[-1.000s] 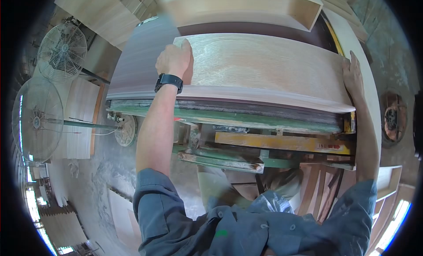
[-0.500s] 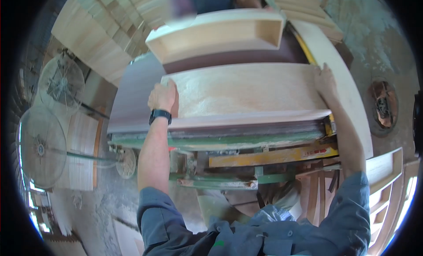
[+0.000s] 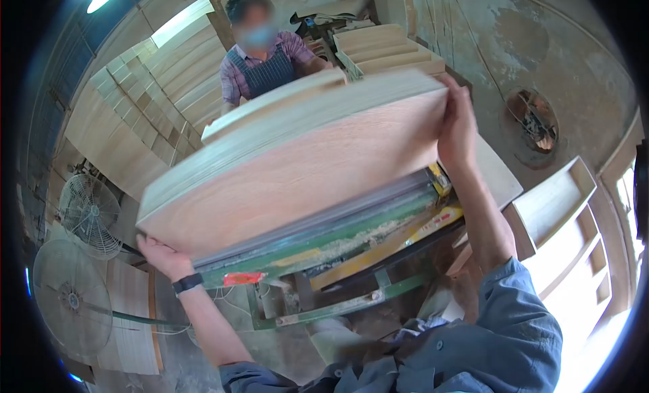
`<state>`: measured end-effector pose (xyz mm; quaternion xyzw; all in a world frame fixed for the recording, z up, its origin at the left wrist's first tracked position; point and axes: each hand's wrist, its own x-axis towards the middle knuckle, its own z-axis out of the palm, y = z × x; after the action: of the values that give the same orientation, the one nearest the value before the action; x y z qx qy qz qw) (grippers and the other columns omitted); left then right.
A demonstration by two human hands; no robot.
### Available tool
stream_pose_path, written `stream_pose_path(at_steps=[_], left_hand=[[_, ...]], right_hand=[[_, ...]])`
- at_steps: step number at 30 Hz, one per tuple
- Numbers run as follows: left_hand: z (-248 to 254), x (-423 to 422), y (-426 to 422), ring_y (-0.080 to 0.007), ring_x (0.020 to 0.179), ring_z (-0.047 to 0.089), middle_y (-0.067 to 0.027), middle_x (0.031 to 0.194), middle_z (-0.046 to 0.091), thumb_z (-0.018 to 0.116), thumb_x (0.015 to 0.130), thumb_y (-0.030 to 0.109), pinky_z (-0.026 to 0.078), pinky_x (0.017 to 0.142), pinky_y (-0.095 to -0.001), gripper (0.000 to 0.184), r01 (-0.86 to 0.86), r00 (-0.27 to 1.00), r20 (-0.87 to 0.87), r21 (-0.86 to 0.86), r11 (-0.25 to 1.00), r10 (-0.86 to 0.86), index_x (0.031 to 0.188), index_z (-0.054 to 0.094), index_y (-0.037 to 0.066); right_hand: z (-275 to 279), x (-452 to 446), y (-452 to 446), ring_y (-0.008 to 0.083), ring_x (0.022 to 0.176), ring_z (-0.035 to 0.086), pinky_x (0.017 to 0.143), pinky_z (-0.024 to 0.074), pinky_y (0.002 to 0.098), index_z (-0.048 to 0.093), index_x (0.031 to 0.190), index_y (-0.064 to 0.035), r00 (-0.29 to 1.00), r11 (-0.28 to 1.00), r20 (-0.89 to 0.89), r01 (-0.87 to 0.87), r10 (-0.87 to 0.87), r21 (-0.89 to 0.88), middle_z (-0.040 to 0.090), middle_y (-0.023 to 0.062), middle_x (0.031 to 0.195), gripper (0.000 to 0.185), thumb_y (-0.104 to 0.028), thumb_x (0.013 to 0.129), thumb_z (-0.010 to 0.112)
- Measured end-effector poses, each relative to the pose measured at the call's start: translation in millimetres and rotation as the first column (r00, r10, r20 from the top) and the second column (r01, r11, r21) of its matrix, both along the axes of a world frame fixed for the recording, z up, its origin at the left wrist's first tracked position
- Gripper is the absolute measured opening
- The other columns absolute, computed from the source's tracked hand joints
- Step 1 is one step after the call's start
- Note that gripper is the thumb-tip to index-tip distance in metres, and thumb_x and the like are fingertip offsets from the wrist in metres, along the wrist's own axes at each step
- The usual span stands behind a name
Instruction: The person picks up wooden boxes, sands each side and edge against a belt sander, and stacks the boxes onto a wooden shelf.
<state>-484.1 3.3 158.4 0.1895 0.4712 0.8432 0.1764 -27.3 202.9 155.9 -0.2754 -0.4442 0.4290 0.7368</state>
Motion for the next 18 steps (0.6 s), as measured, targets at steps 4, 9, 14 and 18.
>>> stream_pose_path(at_steps=[4, 9, 14, 18], left_hand=[[9, -7, -47, -0.0259, 0.113, 0.043, -0.0094, 0.123, 0.045, 0.035, 0.087, 0.045, 0.034, 0.095, -0.0411, 0.052, 0.024, 0.999, 0.021, 0.296, 0.955, -0.031, 0.121, 0.043, 0.007], [-13, -26, -69, -0.0278, 0.120, 0.035, -0.0100, 0.133, 0.034, 0.035, 0.086, 0.047, 0.027, 0.101, -0.0440, 0.055, 0.147, 0.984, 0.065, 0.230, 0.962, -0.166, 0.129, 0.033, 0.011], [-48, -46, -81, -0.0255, 0.118, 0.036, -0.0099, 0.130, 0.038, 0.034, 0.086, 0.051, 0.026, 0.100, -0.0443, 0.063, 0.471, 0.837, -0.320, 0.009, 0.882, -0.444, 0.130, 0.030, 0.007], [-21, -19, -64, -0.0252, 0.114, 0.039, -0.0120, 0.124, 0.043, 0.031, 0.087, 0.049, 0.027, 0.099, -0.0450, 0.057, 0.739, 0.666, -0.152, 0.269, 0.617, -0.731, 0.119, 0.041, 0.003]], right_hand=[[13, 26, -20, 0.0204, 0.115, 0.042, 0.098, 0.0286, 0.0332, 0.040, 0.123, 0.0000, 0.825, 0.901, -0.388, -0.434, 0.411, 0.031, 0.048, 0.0097, 0.122, 0.049, -0.037, 0.093, 0.027], [21, 28, -45, 0.0173, 0.110, 0.045, 0.095, 0.0322, 0.0317, 0.039, 0.123, -0.0054, 0.639, 0.686, -0.309, -0.724, 0.704, 0.065, 0.049, 0.0065, 0.119, 0.047, -0.039, 0.093, 0.029], [0, 32, -40, 0.0181, 0.108, 0.046, 0.095, 0.0322, 0.0347, 0.044, 0.115, -0.0060, 0.590, 0.638, -0.276, -0.758, 0.759, 0.136, 0.052, 0.0069, 0.112, 0.044, -0.041, 0.091, 0.033], [-7, 23, -30, 0.0159, 0.086, 0.043, 0.097, 0.0258, 0.0345, 0.047, 0.077, -0.0085, 0.668, 0.695, -0.191, -0.698, 0.719, 0.172, 0.046, 0.0022, 0.077, 0.036, -0.039, 0.091, 0.036]])
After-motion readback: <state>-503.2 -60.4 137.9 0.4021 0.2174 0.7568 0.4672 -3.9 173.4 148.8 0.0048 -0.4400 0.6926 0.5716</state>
